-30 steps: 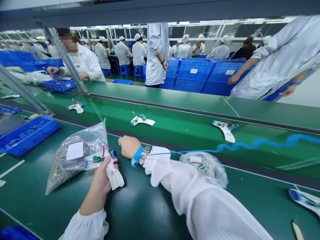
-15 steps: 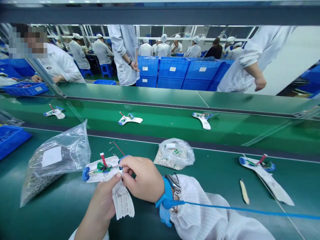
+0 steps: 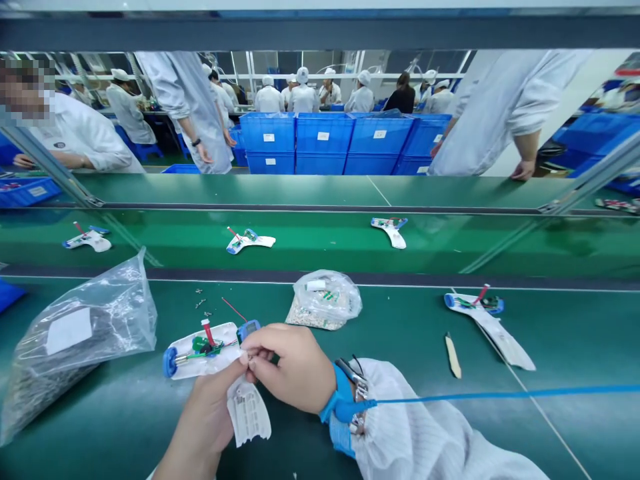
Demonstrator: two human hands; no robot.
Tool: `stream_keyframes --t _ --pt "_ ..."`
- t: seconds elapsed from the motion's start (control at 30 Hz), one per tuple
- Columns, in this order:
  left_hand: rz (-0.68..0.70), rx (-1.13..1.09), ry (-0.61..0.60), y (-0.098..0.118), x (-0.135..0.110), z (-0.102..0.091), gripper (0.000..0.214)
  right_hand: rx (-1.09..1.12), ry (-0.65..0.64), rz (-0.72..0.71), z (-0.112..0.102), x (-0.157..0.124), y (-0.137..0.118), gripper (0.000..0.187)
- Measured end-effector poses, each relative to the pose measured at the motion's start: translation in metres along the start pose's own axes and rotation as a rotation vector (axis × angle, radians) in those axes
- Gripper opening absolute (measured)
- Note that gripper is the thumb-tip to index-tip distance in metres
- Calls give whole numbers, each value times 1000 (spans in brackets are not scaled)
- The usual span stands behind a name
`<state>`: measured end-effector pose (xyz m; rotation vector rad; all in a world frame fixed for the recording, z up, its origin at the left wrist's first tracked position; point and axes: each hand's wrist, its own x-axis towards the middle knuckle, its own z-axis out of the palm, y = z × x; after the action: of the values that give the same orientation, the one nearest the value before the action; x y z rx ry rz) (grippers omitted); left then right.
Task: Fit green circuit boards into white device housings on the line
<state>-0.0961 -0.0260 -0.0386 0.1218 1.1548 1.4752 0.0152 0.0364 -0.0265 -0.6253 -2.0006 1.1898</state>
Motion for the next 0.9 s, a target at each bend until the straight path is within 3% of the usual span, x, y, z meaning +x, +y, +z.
stream_keyframes --t 0.1,0.23,0.67,0.9 --pt "10 3 20 -1 0 7 28 133 0 152 -3 -1 3 9" --pt "-10 13 20 -1 -1 11 29 146 0 250 -8 -2 4 3" --pt "-80 11 -26 -7 1 17 27 126 0 282 -17 -1 2 22" --pt "-120 17 -57 -10 1 18 22 133 0 275 -19 -3 4 22"
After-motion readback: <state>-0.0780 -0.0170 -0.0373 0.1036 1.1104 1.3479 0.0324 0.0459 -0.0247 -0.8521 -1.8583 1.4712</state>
